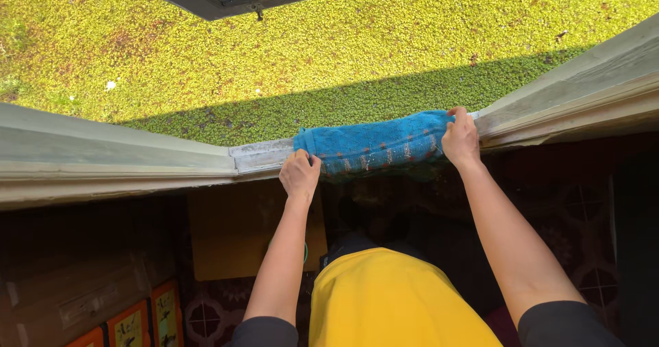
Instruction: The person folds a towel on a table, opens a window and hooks its latch, ties up the curtain beside the window, and places the folded towel onto the windowsill.
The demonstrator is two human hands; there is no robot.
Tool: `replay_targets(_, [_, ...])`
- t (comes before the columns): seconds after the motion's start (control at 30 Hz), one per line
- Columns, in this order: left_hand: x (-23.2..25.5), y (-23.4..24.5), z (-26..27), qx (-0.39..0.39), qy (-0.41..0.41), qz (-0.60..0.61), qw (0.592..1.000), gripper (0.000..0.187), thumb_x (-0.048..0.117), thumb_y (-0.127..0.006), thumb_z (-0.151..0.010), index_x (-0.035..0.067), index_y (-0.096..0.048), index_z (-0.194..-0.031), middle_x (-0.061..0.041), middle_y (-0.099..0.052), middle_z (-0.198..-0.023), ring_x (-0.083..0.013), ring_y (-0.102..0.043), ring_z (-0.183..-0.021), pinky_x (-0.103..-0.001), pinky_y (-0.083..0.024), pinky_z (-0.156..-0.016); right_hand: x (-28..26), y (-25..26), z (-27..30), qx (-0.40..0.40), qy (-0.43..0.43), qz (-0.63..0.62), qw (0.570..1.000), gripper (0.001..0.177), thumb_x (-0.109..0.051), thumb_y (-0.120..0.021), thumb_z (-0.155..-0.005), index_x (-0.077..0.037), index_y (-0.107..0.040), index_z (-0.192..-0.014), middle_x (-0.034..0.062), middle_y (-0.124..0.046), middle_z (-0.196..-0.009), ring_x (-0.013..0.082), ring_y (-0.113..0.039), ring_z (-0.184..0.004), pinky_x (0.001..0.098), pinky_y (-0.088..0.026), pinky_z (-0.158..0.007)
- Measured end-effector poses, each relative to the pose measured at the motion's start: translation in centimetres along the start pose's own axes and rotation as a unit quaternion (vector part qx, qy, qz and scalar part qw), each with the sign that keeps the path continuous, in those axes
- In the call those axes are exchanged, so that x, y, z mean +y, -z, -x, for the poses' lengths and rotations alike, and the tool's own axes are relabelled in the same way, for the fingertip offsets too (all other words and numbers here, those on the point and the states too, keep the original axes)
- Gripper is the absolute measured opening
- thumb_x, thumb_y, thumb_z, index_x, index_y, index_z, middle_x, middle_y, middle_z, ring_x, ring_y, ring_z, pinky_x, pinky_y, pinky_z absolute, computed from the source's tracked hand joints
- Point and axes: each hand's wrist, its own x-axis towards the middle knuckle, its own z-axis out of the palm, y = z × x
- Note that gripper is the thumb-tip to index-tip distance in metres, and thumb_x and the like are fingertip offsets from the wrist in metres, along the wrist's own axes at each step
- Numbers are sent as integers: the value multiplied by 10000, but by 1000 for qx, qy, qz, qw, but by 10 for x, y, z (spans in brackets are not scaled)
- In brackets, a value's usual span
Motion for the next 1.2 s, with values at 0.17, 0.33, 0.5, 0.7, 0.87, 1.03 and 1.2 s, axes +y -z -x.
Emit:
replay_targets(0.17, [-2, 20, -14, 16, 20, 66, 997, 208, 288, -695, -881, 83, -673, -857, -96, -726, -855, -354, -683, -814, -490, -528, -760, 5, 5, -12, -12, -128, -147, 981, 189, -98, -609, -988, -98, -597, -1177, 219, -656, -1077, 405, -646, -1007, 500, -492, -906])
replay_targets(0.33, [-6, 25, -12, 48, 10, 79, 996, 226, 322, -734, -860, 104, -684, -832, -65, -722, -814, -332, -688, -830, -471, -531, -709, 20, -7, 4, 11, 19, -65, 998, 183, -104, -656, -968, -63, -620, -1143, 228, -639, -1096, 425, -611, -1067, 512, -483, -918])
replay_targets(0.5, [-8, 28, 24, -13, 116, 98, 988, 387, 455, -769, -849, 80, -674, -846, -71, -723, -802, -327, -697, -781, -466, -538, -708, 18, 0, 28, 47, 43, -18, 998, 285, -119, -681, -912, -37, -609, -1176, 266, -592, -1137, 472, -573, -1014, 534, -467, -865])
replay_targets(0.7, [-9, 11, 28, -26, 93, 95, 991, 327, 421, -742, -877, 97, -700, -862, -85, -741, -838, -354, -701, -807, -471, -538, -719, 32, -1, 28, 13, 74, -48, 996, 228, -29, -637, -924, -71, -645, -1148, 232, -600, -1094, 408, -622, -989, 489, -506, -876])
replay_targets(0.87, [-13, 13, 26, 56, 14, 108, 992, 252, 338, -705, -922, 89, -701, -878, -111, -731, -877, -376, -686, -809, -488, -526, -697, 33, 4, 31, 37, 81, -33, 995, 209, -10, -641, -932, -91, -706, -1113, 200, -610, -1078, 399, -634, -998, 483, -519, -879])
replay_targets(1.03, [-5, 19, 29, 9, 49, 78, 996, 258, 327, -692, -913, 119, -659, -1061, -74, -709, -1050, -300, -674, -998, -450, -517, -863, 1, 16, 44, 8, 73, 72, 995, 240, -51, -671, -877, -128, -730, -1097, 171, -614, -1124, 384, -610, -1046, 476, -512, -897])
replay_targets(1.2, [24, -2, 21, 51, -175, 17, 983, 438, 293, -658, -967, 177, -531, -1369, -91, -495, -1466, -321, -453, -1384, -503, -357, -1158, -53, -3, 39, 54, 217, 108, 969, 351, -201, -714, -922, -113, -667, -1259, 164, -607, -1321, 368, -557, -1212, 491, -468, -1006])
